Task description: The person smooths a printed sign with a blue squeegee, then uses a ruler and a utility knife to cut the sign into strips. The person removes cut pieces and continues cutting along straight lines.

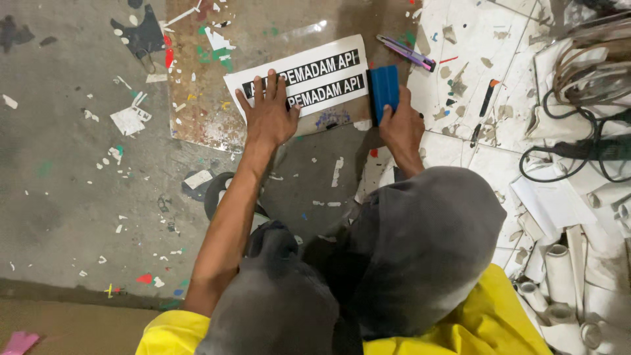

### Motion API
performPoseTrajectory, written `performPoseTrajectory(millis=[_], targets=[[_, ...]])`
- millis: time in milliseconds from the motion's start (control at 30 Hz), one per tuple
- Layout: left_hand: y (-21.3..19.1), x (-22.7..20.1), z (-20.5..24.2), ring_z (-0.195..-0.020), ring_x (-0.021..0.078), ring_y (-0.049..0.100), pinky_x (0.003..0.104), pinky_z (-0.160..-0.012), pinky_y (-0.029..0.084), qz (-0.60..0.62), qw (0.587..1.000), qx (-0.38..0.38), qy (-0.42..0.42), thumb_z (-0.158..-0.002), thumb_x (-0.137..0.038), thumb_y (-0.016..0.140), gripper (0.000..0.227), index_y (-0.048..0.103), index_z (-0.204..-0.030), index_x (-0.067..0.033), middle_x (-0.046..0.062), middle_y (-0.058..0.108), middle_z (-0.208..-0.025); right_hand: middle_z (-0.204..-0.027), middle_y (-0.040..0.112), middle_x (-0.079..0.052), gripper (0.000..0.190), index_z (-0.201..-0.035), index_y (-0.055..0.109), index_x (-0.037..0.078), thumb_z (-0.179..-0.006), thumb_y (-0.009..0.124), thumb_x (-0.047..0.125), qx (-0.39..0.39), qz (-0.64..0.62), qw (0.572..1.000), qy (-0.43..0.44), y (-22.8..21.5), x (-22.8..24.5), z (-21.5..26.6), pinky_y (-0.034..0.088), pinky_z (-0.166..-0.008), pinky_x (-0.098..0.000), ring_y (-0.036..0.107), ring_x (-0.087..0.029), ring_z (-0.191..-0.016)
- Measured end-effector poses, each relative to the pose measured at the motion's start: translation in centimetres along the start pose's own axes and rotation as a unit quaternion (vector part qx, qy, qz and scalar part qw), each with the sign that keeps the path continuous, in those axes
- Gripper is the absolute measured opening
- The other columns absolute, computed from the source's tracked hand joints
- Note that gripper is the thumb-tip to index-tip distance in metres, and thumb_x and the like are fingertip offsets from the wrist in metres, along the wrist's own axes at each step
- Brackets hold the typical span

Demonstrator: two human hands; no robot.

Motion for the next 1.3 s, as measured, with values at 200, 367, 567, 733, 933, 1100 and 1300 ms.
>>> performPoseTrajectory(millis=[200,367,567,733,933,1100,1300], targets=[[0.7,0.7,3.0,-0.156,0.0423,0.012,0.075,-0.115,-0.005,-0.074,0.993,-0.064,0.064,-0.098,-0.045,0.057,0.073,0.036,-0.159,-0.0097,0.016,0.022,-0.17,-0.109,0.076,-0.011,0.028,-0.127,0.069,0.01,-0.098,0.07,0.011,-0.041,-0.009,0.958,-0.285,-3.2,5.8,-1.6,0.041,-0.087,-0.0473,0.069,-0.029,-0.099],[1.2,0.9,3.5,-0.154,0.0407,0.012,0.076,-0.113,-0.004,-0.055,0.997,-0.004,0.047,-0.093,-0.05,0.058,0.073,0.037,-0.157,-0.0238,0.012,0.02,-0.168,-0.106,0.077,-0.007,0.025,-0.118,0.074,0.015,-0.095,0.067,0.011,0.049,0.019,0.94,-0.337,-1.5,8.8,-5.1,0.033,-0.087,-0.0486,0.067,-0.027,-0.095],[2.2,1.5,3.3,-0.154,0.0391,0.016,0.075,-0.114,-0.007,-0.074,0.996,-0.02,0.038,-0.097,-0.05,0.054,0.065,0.041,-0.156,-0.0264,0.01,0.024,-0.168,-0.108,0.074,-0.018,0.029,-0.122,0.07,0.008,-0.094,0.068,0.014,-0.06,-0.03,0.979,-0.191,-1.3,4.2,-6.0,0.048,-0.093,-0.0492,0.069,-0.037,-0.101],[2.3,2.2,4.5,-0.154,0.0424,0.019,0.074,-0.113,-0.011,-0.12,0.991,-0.032,0.04,-0.096,-0.049,0.055,0.062,0.046,-0.154,-0.0279,0.009,0.029,-0.168,-0.112,0.073,-0.024,0.036,-0.131,0.064,0.004,-0.096,0.066,0.013,-0.066,-0.102,0.992,-0.045,-3.0,-0.8,-5.5,0.056,-0.086,-0.0439,0.073,-0.038,-0.101],[1.8,1.4,4.6,-0.153,0.0449,0.02,0.075,-0.113,-0.011,-0.11,0.993,-0.043,0.03,-0.098,-0.049,0.054,0.064,0.045,-0.157,-0.0253,0.012,0.028,-0.168,-0.111,0.074,-0.023,0.033,-0.131,0.064,0.006,-0.099,0.068,0.014,0.001,-0.125,0.988,-0.091,-2.8,1.2,-8.2,0.056,-0.086,-0.0416,0.074,-0.035,-0.099],[1.4,0.9,4.2,-0.152,0.0437,0.016,0.076,-0.111,-0.011,-0.094,0.996,-0.005,0.004,-0.097,-0.053,0.048,0.064,0.04,-0.156,-0.027,0.01,0.023,-0.168,-0.11,0.075,-0.021,0.031,-0.128,0.068,0.006,-0.098,0.069,0.011,0.016,-0.132,0.969,-0.209,-1.6,5.0,-10.1,0.056,-0.083,-0.0424,0.074,-0.035,-0.096],[1.4,1.0,4.1,-0.153,0.0428,0.012,0.075,-0.112,-0.011,-0.091,0.996,0.017,-0.004,-0.097,-0.054,0.048,0.067,0.037,-0.158,-0.028,0.008,0.019,-0.169,-0.096,0.078,-0.016,0.025,-0.117,0.077,0.01,-0.092,0.074,0.014,0.044,-0.003,0.928,-0.369,-1.1,6.3,-12.1,0.049,-0.083,-0.0547,0.071,-0.039,-0.087]])
Point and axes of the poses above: each hand's wrist, its own z-axis away from the middle knuckle, its own y-axis out of the palm, x = y × z, the point moved 1 cm from there along -z, towards the middle knuckle
